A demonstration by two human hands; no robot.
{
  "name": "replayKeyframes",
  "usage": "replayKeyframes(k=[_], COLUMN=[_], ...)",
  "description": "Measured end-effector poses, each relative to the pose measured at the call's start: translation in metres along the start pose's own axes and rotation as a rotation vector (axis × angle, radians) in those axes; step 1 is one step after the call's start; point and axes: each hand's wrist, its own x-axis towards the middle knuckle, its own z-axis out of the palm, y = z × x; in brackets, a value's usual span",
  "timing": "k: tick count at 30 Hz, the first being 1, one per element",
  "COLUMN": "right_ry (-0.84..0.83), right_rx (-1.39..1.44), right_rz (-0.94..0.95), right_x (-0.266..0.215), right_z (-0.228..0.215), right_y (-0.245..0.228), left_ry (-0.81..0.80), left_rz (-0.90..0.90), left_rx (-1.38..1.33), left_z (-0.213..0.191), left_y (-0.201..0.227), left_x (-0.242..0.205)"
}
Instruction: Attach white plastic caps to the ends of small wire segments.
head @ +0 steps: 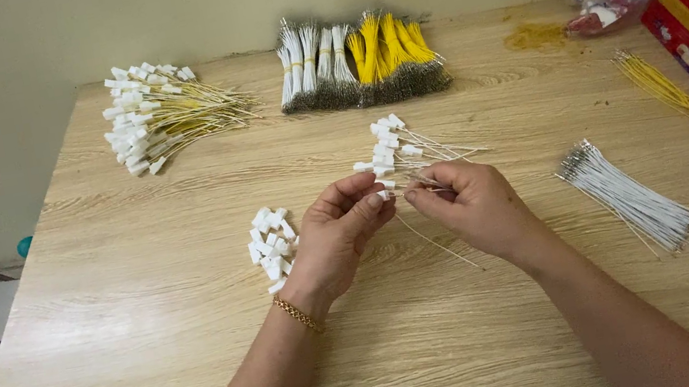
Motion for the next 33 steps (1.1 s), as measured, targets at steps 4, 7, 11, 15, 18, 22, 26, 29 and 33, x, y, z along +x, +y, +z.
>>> replayKeyframes(k=[4, 7, 11, 15, 18, 22, 26, 29, 33], right_ry=[-0.001, -0.002, -0.009, -0.015, -0.046, -0.063, -0.073, -0.047, -0.009], right_rx=[0.05, 0.028, 0.015, -0.078, -0.051, -0.052, -0.081, -0.076, -0.076], right_rz=[0.027, 0.004, 0.017, 0.018, -0.024, -0.009, -0.067, -0.102, -0.156], right_x=[-0.001, -0.001, -0.001, -0.003, -0.003, -0.002, -0.001, -0.001, 0.0], right_z=[0.004, 0.004, 0.003, 0.006, 0.01, 0.006, 0.013, 0.019, 0.014], right_y=[-0.002, -0.003, -0.006, -0.004, -0.008, -0.011, -0.001, 0.003, 0.012], left_ry=[-0.012, -0.006, 0.01, 0.001, 0.012, 0.027, 0.017, 0.045, 0.099], left_rz=[0.01, 0.032, 0.05, 0.058, 0.052, 0.044, 0.03, 0.019, 0.003], left_rx=[0.007, 0.05, 0.088, 0.128, 0.119, 0.095, 0.065, 0.052, 0.159], left_z=[-0.005, -0.005, -0.003, -0.005, -0.001, -0.001, -0.001, 0.002, 0.019], left_y=[-0.005, -0.005, -0.004, -0.009, -0.006, -0.006, -0.012, -0.01, -0.002], left_x=[0.003, 0.003, 0.003, 0.004, 0.001, 0.001, 0.001, -0.003, -0.008])
